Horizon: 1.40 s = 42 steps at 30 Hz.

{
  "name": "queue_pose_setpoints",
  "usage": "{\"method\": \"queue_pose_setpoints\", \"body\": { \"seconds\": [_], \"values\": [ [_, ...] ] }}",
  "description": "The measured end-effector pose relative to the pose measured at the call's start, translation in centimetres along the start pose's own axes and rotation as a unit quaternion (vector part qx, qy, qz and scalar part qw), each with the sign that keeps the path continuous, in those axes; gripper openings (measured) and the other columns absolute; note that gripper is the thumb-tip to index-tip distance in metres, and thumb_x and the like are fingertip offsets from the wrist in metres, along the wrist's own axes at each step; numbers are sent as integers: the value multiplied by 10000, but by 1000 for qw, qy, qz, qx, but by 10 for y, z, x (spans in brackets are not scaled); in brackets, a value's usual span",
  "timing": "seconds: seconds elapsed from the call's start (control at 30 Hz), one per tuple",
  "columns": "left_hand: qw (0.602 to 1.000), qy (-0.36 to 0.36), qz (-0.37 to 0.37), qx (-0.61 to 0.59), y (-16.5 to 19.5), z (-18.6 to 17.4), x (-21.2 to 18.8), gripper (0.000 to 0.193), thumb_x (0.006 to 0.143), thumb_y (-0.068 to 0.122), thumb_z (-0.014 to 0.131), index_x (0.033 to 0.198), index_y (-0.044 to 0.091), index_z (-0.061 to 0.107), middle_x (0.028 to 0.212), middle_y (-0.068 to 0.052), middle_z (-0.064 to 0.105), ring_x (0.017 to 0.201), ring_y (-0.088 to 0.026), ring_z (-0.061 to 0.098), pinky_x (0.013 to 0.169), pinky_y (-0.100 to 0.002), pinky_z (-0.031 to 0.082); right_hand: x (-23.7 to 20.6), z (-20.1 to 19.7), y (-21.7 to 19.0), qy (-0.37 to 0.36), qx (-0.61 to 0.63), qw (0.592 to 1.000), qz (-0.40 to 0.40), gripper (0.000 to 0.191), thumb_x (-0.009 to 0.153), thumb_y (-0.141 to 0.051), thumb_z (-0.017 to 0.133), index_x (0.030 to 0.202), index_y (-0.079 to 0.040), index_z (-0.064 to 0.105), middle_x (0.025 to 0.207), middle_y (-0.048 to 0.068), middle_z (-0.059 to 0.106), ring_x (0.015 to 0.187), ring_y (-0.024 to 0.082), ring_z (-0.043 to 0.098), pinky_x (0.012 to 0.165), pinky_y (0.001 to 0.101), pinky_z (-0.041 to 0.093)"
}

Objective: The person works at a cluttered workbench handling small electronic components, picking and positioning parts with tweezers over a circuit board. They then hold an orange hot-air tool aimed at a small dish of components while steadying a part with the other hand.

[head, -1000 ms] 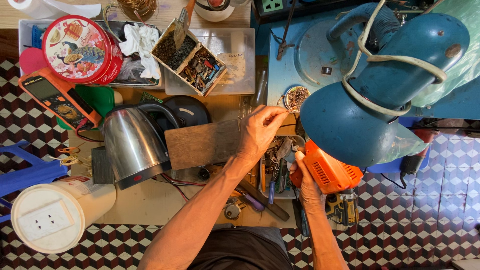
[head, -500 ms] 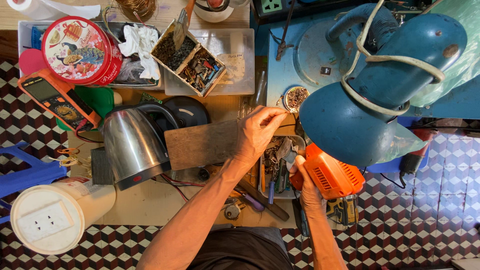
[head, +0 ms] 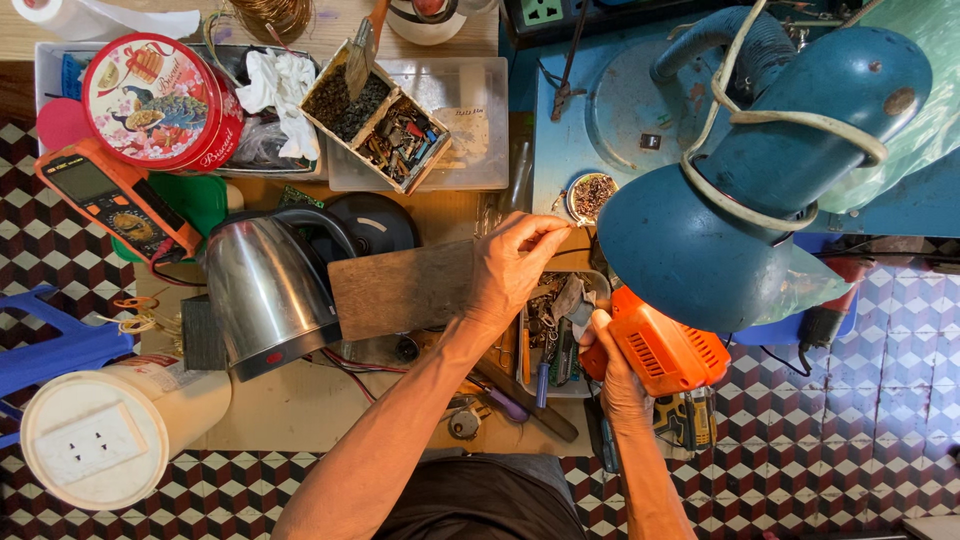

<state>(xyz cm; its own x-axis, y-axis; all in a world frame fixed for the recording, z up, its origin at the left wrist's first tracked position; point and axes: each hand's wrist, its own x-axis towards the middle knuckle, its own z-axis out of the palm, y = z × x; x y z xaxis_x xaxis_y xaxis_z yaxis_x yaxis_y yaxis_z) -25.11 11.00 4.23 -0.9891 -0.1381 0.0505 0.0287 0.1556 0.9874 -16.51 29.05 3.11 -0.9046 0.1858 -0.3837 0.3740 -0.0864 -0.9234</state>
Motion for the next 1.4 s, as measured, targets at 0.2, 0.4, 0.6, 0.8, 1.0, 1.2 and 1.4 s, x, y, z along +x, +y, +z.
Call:
{"method": "queue_pose_setpoints", "body": {
  "seconds": [0.2,0.4,0.6,0.8,1.0,1.2,1.4],
  "values": [
    [996,-8,-88,-15,-9,6,-2,172,956,178,729,1062,48,769,935,-54,771,799,-118,721,673,-232,590,0,2,-2,9,19,1000,13,243,935,-171,731,1147,-61,683,777,17,652,703,113,610,658,268,518],
    [973,-35,-223,-54,-15,15,-4,248,921,243,735,1044,34,786,831,-76,779,682,-127,712,568,-248,574,-3,4,-8,7,12,1000,3,242,928,-164,733,1134,-51,674,759,25,650,688,123,615,646,276,521],
    [948,-49,-283,-134,-16,17,9,298,901,253,728,1062,3,750,865,-102,760,694,-151,736,611,-266,642,-1,6,-12,2,18,1000,7,249,930,-164,736,1137,-49,658,756,25,643,685,124,613,645,273,514],
    [916,-70,-366,-149,-9,5,19,342,862,286,756,1059,6,746,863,-129,760,705,-168,744,650,-266,654,5,7,-14,19,14,999,36,231,914,-167,746,1105,-54,684,758,23,663,673,121,637,647,278,540],
    [925,-69,-344,-144,-6,3,21,335,868,287,755,1044,2,754,864,-122,759,700,-159,737,641,-264,646,8,8,-16,8,4,1000,27,208,919,-164,753,1079,-41,702,742,33,662,660,121,634,637,273,538],
    [929,-76,-330,-148,-7,3,22,352,880,280,758,1045,-32,753,864,-128,760,698,-151,727,640,-255,625,10,11,-13,11,7,999,36,243,915,-175,763,1100,-28,710,735,28,648,649,114,623,614,260,515],
    [926,-74,-339,-152,-8,5,25,365,867,281,765,1043,-39,751,854,-130,760,690,-159,731,634,-259,631,16,12,-8,15,20,999,39,244,886,-170,777,1077,-44,693,775,7,666,639,110,632,587,260,528]
  ]
}}
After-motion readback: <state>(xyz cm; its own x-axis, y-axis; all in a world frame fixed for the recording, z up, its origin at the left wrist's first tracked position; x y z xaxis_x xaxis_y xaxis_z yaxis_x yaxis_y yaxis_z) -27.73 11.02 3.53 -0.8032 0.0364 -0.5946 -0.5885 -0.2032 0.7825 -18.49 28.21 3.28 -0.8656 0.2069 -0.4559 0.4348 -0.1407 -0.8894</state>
